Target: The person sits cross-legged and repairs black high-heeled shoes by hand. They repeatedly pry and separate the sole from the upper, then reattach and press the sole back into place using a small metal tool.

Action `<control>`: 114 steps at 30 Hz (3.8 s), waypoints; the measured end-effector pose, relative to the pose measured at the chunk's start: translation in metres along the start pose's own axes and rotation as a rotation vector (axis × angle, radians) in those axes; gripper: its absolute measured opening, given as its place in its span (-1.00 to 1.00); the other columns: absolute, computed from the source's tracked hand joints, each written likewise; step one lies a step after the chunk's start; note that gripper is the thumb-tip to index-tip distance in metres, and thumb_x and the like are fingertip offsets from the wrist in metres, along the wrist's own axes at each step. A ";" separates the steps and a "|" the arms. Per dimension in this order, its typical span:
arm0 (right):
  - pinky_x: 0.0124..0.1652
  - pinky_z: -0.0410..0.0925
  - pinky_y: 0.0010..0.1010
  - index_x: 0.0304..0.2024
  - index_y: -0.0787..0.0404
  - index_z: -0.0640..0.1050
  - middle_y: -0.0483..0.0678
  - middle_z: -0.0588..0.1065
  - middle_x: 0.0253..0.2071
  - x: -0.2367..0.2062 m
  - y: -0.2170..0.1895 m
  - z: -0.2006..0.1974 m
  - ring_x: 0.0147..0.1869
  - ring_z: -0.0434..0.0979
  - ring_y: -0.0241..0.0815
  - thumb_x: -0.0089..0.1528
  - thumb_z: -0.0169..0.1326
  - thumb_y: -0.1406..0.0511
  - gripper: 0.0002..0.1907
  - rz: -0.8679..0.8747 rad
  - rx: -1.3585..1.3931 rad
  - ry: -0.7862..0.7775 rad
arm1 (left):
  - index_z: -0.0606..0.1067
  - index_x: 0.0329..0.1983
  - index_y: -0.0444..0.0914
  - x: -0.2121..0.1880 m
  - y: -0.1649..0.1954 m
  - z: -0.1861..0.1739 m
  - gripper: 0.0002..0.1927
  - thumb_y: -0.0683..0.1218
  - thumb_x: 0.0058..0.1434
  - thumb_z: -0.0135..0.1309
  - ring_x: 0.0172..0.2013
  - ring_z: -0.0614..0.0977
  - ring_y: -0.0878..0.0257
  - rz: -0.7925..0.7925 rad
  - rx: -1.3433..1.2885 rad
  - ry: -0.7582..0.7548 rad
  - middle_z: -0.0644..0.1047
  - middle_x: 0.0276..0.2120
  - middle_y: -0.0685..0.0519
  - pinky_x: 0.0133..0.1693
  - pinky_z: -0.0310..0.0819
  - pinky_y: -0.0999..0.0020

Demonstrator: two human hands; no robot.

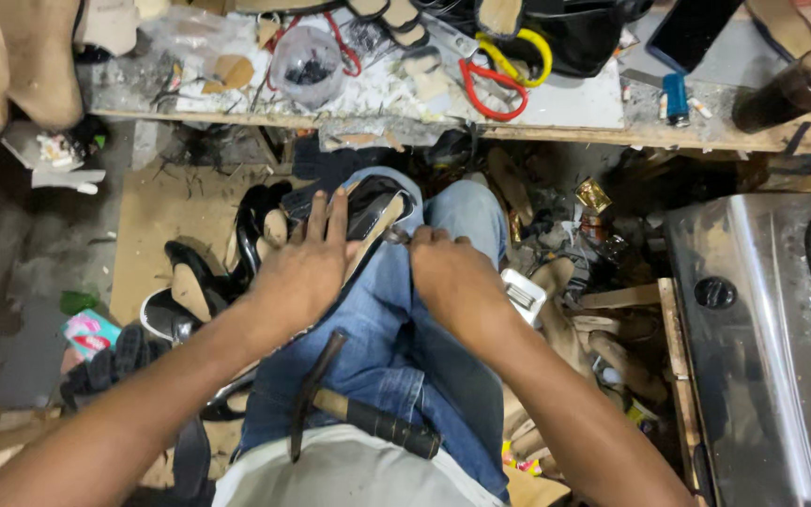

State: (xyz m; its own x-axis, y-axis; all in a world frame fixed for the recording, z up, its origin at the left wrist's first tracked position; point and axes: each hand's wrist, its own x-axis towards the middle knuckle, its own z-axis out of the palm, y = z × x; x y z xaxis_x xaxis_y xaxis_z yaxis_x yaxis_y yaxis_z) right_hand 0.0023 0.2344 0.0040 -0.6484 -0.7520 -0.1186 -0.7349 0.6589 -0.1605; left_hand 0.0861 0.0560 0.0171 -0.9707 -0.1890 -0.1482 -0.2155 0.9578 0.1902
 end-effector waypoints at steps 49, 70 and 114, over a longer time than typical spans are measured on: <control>0.29 0.25 -0.31 0.35 0.29 0.35 0.17 0.39 0.30 -0.010 0.044 0.012 0.39 0.38 -0.03 0.11 0.33 0.14 -0.17 0.117 1.029 0.351 | -0.09 0.58 -0.24 0.050 0.030 0.039 0.06 -0.13 0.19 0.35 0.37 0.33 0.09 0.204 -1.317 0.597 0.25 0.42 -0.17 0.37 0.19 0.18; 0.01 0.32 -0.11 -0.02 0.30 0.59 0.09 0.56 -0.10 -0.104 -0.061 0.041 0.02 0.48 0.08 0.30 0.12 0.23 -0.71 -0.161 0.751 0.125 | 0.00 0.41 -0.35 0.058 0.033 0.084 0.09 0.02 0.05 0.50 0.16 0.41 0.09 0.008 -1.304 0.597 0.29 0.18 -0.18 0.21 0.37 0.22; -0.41 0.31 -0.36 0.18 0.31 0.48 0.02 0.46 -0.48 -0.100 0.045 0.044 -0.47 0.42 -0.17 0.53 -0.24 0.08 -0.53 0.569 0.800 0.711 | 0.32 0.21 -0.36 0.017 0.012 0.098 -0.24 0.03 0.08 0.43 0.00 0.52 0.17 -0.050 -1.095 0.510 0.47 -0.02 -0.07 0.10 0.41 0.29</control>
State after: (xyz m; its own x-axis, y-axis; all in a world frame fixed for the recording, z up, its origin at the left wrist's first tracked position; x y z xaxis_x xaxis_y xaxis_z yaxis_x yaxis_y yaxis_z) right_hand 0.0425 0.3387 -0.0341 -0.9878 -0.0158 0.1549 -0.1415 0.5066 -0.8505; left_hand 0.0772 0.0850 -0.0786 -0.8356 -0.5210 0.1744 0.0101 0.3029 0.9530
